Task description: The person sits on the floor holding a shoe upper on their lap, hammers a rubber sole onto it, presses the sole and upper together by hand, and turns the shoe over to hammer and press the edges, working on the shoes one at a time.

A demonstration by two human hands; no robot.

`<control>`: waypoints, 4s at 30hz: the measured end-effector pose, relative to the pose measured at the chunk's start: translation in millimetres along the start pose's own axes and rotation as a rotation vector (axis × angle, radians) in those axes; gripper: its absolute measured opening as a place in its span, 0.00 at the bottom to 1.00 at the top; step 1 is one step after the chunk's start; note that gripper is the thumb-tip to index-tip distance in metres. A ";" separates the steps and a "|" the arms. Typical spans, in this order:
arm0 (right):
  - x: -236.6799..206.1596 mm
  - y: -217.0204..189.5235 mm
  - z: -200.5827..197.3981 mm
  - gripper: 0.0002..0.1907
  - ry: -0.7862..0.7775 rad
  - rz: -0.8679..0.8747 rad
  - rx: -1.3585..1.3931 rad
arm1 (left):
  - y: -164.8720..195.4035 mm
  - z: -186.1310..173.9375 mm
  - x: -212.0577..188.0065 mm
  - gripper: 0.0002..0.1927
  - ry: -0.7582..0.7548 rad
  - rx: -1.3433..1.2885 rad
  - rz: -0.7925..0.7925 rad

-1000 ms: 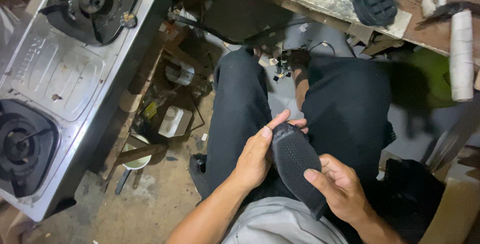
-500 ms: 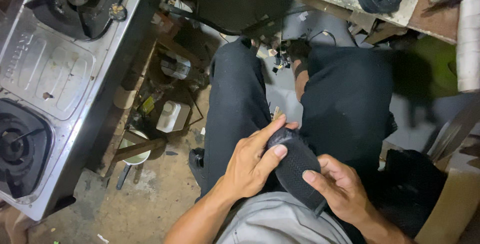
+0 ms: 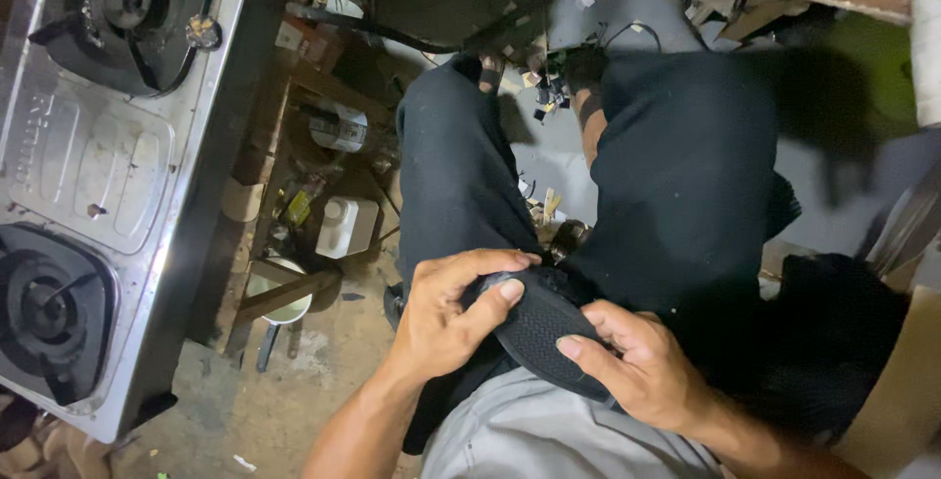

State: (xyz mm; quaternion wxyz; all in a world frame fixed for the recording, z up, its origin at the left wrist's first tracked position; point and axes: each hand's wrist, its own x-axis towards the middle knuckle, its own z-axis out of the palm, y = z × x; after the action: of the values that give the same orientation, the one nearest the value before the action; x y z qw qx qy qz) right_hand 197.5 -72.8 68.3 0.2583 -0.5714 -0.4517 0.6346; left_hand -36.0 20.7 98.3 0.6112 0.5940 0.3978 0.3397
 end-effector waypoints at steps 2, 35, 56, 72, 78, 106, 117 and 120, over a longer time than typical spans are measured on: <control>0.7 -3.6 0.8 0.10 -0.009 -0.024 -0.036 | -1.7 -6.2 -0.1 0.11 -0.057 0.006 0.012; -34.1 22.4 -16.6 0.15 -0.079 0.136 -0.425 | -24.0 7.9 -25.9 0.20 -0.391 0.714 -0.183; -32.1 14.5 -5.5 0.15 0.205 0.110 -0.526 | 0.5 35.8 -29.8 0.16 -0.310 0.749 -0.044; 13.8 13.3 -59.9 0.20 0.162 -0.513 0.447 | -17.0 55.1 2.2 0.20 0.064 0.525 0.049; -13.7 21.3 -52.2 0.20 0.129 -0.712 0.035 | -23.6 49.9 9.0 0.20 0.002 0.398 -0.088; 52.7 2.7 -49.8 0.17 0.399 -0.329 0.446 | -19.7 40.4 5.2 0.19 0.003 0.408 0.016; 66.9 -0.9 -57.5 0.17 0.435 -0.328 0.330 | -7.1 27.2 28.3 0.19 -0.165 0.581 0.047; 68.9 0.2 -58.9 0.18 0.450 -0.268 0.314 | -6.9 23.1 46.1 0.21 -0.089 0.632 0.153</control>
State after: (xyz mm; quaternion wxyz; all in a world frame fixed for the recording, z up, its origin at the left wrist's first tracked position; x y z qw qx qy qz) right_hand 239.3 1.7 37.9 0.5185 -0.5860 -0.3507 0.5146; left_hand 5.0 50.6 87.1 0.3860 0.7966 0.4109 0.2180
